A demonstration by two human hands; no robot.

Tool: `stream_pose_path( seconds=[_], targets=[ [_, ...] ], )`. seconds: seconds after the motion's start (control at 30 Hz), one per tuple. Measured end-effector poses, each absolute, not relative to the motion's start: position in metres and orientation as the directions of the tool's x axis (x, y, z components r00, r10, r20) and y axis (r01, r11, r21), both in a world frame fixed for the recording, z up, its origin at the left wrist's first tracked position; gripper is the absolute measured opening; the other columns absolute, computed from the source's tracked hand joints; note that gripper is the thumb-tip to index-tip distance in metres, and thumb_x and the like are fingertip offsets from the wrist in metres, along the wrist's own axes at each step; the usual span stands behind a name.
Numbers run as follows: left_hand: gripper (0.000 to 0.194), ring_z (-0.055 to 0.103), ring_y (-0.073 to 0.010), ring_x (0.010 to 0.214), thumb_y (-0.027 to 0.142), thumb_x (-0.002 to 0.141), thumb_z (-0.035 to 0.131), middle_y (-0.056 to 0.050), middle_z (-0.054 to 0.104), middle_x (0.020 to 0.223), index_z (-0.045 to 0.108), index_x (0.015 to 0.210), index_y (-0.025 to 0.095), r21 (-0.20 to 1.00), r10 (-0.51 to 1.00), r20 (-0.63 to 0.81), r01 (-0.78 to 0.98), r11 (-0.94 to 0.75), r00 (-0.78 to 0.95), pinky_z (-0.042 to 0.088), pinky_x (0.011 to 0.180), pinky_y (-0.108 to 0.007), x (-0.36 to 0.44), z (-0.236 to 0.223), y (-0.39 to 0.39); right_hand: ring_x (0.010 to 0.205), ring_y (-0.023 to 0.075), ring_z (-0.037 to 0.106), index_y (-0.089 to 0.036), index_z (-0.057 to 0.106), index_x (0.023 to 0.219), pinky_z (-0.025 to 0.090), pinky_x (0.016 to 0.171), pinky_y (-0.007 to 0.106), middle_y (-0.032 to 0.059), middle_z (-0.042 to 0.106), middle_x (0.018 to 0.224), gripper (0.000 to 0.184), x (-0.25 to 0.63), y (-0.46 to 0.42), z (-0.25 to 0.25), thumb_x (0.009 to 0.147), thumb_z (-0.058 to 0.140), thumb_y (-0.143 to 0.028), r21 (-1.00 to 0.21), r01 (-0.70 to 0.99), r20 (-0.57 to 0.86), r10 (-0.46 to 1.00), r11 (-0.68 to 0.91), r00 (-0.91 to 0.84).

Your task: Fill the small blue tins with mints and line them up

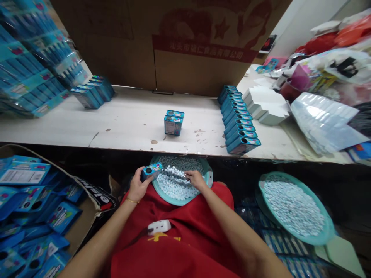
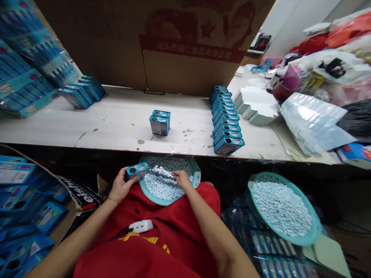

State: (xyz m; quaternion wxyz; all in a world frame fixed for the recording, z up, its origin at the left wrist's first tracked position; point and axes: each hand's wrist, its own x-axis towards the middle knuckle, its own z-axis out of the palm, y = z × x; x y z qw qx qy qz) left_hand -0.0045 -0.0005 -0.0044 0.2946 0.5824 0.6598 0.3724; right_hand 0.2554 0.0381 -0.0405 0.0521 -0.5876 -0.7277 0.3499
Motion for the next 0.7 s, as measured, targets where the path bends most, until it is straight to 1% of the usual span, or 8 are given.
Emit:
stream_pose_path(
  seconds=[0.13, 0.23, 0.3, 0.37, 0.43, 0.5, 0.57, 0.7],
  targets=[
    [0.041, 0.053, -0.0165, 0.085, 0.036, 0.069, 0.054, -0.004, 0.054, 0.094, 0.042, 0.104, 0.019, 0.82, 0.994, 0.054, 0.572, 0.011, -0.098, 0.04, 0.079, -0.029, 0.008, -0.007, 0.004, 0.062, 0.0121, 0.056, -0.013, 0.059, 0.103, 0.041, 0.055, 0.021, 0.0032, 0.064, 0.072, 0.036, 0.277, 0.043, 0.0, 0.078, 0.035, -0.021, -0.635, 0.772, -0.29, 0.92, 0.02, -0.262],
    [0.037, 0.052, -0.0168, 0.086, 0.031, 0.069, 0.052, -0.004, 0.054, 0.094, 0.043, 0.102, 0.018, 0.827, 0.997, 0.068, 0.56, -0.04, -0.029, 0.04, 0.08, -0.03, 0.023, -0.009, 0.008, 0.062, 0.0115, 0.055, -0.019, 0.063, 0.097, 0.039, 0.056, 0.02, 0.0013, 0.063, 0.067, 0.032, 0.278, 0.046, 0.037, 0.077, 0.038, -0.024, -0.628, 0.774, -0.26, 0.916, 0.081, -0.307],
    [0.036, 0.052, -0.0177, 0.088, 0.027, 0.069, 0.051, -0.005, 0.053, 0.095, 0.043, 0.102, 0.017, 0.824, 0.997, 0.077, 0.562, -0.072, 0.015, 0.04, 0.081, -0.03, 0.032, -0.01, 0.01, 0.068, 0.012, 0.056, -0.024, 0.064, 0.095, 0.038, 0.059, 0.019, 0.001, 0.064, 0.071, 0.031, 0.271, 0.047, 0.061, 0.076, 0.039, -0.023, -0.542, 0.825, -0.264, 0.899, 0.16, -0.348],
    [0.036, 0.051, -0.0187, 0.09, 0.024, 0.069, 0.05, -0.006, 0.053, 0.097, 0.043, 0.103, 0.017, 0.814, 0.995, 0.083, 0.573, -0.095, 0.048, 0.039, 0.082, -0.032, 0.038, -0.011, 0.01, 0.077, 0.014, 0.057, -0.027, 0.064, 0.091, 0.038, 0.064, 0.021, 0.0019, 0.065, 0.079, 0.031, 0.26, 0.045, 0.083, 0.074, 0.039, -0.019, -0.403, 0.882, -0.282, 0.885, 0.242, -0.372],
    [0.036, 0.05, -0.0196, 0.093, 0.023, 0.069, 0.049, -0.007, 0.053, 0.098, 0.043, 0.104, 0.016, 0.805, 0.994, 0.091, 0.582, -0.112, 0.066, 0.039, 0.083, -0.032, 0.04, -0.013, 0.009, 0.083, 0.0174, 0.057, -0.026, 0.065, 0.087, 0.039, 0.067, 0.024, 0.0044, 0.065, 0.085, 0.032, 0.245, 0.043, 0.101, 0.072, 0.04, -0.015, -0.238, 0.922, -0.315, 0.873, 0.306, -0.371],
    [0.036, 0.05, -0.0201, 0.094, 0.022, 0.068, 0.049, -0.008, 0.053, 0.099, 0.044, 0.103, 0.015, 0.8, 0.993, 0.096, 0.587, -0.122, 0.076, 0.038, 0.084, -0.033, 0.04, -0.015, 0.007, 0.084, 0.0201, 0.058, -0.022, 0.064, 0.087, 0.04, 0.068, 0.027, 0.0083, 0.064, 0.088, 0.031, 0.231, 0.041, 0.115, 0.071, 0.04, -0.014, -0.103, 0.932, -0.356, 0.862, 0.349, -0.362],
    [0.036, 0.05, -0.0202, 0.094, 0.021, 0.068, 0.049, -0.008, 0.053, 0.1, 0.044, 0.103, 0.016, 0.799, 0.991, 0.104, 0.586, -0.134, 0.084, 0.038, 0.084, -0.034, 0.039, -0.018, 0.006, 0.083, 0.0214, 0.058, -0.019, 0.063, 0.09, 0.041, 0.068, 0.029, 0.0116, 0.064, 0.088, 0.03, 0.217, 0.038, 0.126, 0.072, 0.039, -0.014, -0.032, 0.924, -0.37, 0.854, 0.381, -0.365],
    [0.036, 0.051, -0.0197, 0.091, 0.022, 0.068, 0.05, -0.007, 0.053, 0.098, 0.044, 0.103, 0.016, 0.809, 0.992, 0.11, 0.574, -0.129, 0.068, 0.04, 0.082, -0.033, 0.037, -0.02, 0.006, 0.082, 0.0222, 0.059, -0.017, 0.061, 0.091, 0.043, 0.067, 0.032, 0.0125, 0.063, 0.087, 0.031, 0.211, 0.034, 0.137, 0.074, 0.035, -0.014, -0.003, 0.904, -0.343, 0.849, 0.427, -0.402]
  ],
)
